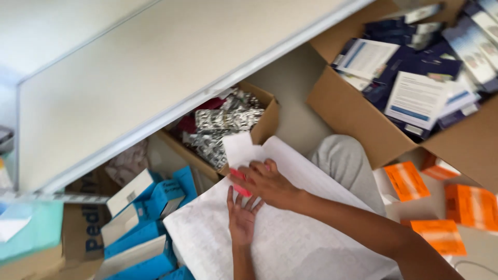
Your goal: The person packs medicine blister packs into small cardboard product boxes.
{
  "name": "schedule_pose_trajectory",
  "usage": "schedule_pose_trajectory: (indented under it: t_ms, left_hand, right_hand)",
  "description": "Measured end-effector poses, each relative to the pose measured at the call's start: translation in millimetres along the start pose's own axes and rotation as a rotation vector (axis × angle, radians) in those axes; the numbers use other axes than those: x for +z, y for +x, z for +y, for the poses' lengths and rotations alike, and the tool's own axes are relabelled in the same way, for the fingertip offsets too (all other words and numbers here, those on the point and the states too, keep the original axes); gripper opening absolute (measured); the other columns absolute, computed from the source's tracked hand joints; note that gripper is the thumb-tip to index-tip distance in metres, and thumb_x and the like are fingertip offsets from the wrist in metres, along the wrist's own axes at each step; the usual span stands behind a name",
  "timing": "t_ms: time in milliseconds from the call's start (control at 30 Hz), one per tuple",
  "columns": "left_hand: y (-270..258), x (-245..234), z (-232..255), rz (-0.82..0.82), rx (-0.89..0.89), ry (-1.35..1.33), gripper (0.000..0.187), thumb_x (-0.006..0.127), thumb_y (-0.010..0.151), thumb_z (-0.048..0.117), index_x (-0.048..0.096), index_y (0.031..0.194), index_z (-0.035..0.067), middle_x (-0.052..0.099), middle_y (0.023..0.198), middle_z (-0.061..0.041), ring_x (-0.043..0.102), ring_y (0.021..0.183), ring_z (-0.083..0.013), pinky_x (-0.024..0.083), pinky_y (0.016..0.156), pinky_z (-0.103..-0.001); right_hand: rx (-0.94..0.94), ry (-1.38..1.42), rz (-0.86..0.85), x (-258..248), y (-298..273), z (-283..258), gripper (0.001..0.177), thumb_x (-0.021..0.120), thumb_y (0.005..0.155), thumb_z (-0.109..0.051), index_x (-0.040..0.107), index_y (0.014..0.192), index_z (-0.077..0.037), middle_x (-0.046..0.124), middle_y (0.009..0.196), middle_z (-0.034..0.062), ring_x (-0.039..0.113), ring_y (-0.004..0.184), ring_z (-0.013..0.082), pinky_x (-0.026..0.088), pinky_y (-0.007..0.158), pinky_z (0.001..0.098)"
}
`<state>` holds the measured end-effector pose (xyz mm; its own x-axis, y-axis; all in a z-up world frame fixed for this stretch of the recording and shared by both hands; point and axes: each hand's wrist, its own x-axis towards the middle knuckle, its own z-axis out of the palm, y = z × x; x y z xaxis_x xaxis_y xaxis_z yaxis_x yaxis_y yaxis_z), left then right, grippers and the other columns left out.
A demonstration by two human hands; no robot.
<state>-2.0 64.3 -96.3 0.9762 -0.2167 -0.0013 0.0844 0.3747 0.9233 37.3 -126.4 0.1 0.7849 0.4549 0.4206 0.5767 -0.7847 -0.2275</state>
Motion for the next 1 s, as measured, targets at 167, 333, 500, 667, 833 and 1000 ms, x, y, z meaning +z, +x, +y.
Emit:
schedule_pose_trajectory:
  t_ms: [167,333,500,667,833,1000]
  left_hand:
    - [-3.4,-26.8,-23.5,0.142,0.004,-0.609,0.057,0.062,0.099,0.029,0.04,0.149,0.009,0.057,0.138,-0.013,0.057,0.124,-0.0292,0.048,0.099,-0.046]
    - [-5.5,-13.0,-19.6,0.213,0.061,-0.485,0.05,0.063,0.098,0.012,0.047,0.144,0.003,0.06,0.134,-0.012,0.059,0.124,-0.0238,0.047,0.107,-0.04]
    - [-8.3,4.5,-5.8,0.226,0.133,-0.411,0.06,0.062,0.087,0.002,0.046,0.144,0.003,0.056,0.141,-0.012,0.056,0.129,-0.0236,0.046,0.109,-0.041]
    - [-9.2,5.7,-9.0,0.186,0.15,-0.263,0.077,0.068,0.082,0.002,0.039,0.154,0.004,0.037,0.161,-0.013,0.04,0.147,-0.0256,0.04,0.118,-0.041]
    - [-12.0,22.1,12.3,0.048,0.17,0.085,0.117,0.086,0.068,0.016,0.015,0.16,0.014,0.013,0.165,-0.012,0.023,0.151,-0.0292,0.032,0.12,-0.046]
    - [-12.4,13.9,-5.2,0.056,0.343,0.563,0.129,0.085,0.058,0.029,0.015,0.165,0.013,0.001,0.17,-0.013,0.005,0.158,-0.0344,0.024,0.125,-0.05]
  right_hand:
    - [-0.38,0.196,0.083,34.3,-40.9,-13.6,0.07,0.071,0.08,-0.011,0.055,0.147,-0.022,0.05,0.144,0.0128,0.047,0.128,0.0376,0.038,0.102,0.0538]
    - [-0.294,0.644,0.165,57.3,-68.9,-2.5,0.052,0.077,0.093,-0.017,0.056,0.14,-0.011,0.057,0.138,0.014,0.054,0.132,0.0325,0.042,0.111,0.0492]
    - [0.054,0.499,0.303,11.2,-41.7,-17.1,0.052,0.081,0.086,-0.024,0.057,0.13,-0.008,0.063,0.123,0.0134,0.056,0.116,0.0303,0.041,0.098,0.0456]
    - [0.233,0.574,0.039,15.5,-52.5,-29.0,0.053,0.079,0.084,-0.016,0.062,0.132,-0.002,0.066,0.106,0.0069,0.061,0.098,0.0227,0.039,0.093,0.043]
    - [0.49,0.722,-0.047,9.5,-45.4,-34.3,0.031,0.074,0.091,-0.024,0.066,0.117,-0.008,0.071,0.098,0.0022,0.067,0.086,0.0209,0.05,0.085,0.0405]
    - [0.266,0.878,-0.345,0.5,-42.0,-28.0,0.039,0.068,0.098,-0.032,0.064,0.126,-0.005,0.066,0.117,0.01,0.065,0.106,0.0263,0.052,0.094,0.04]
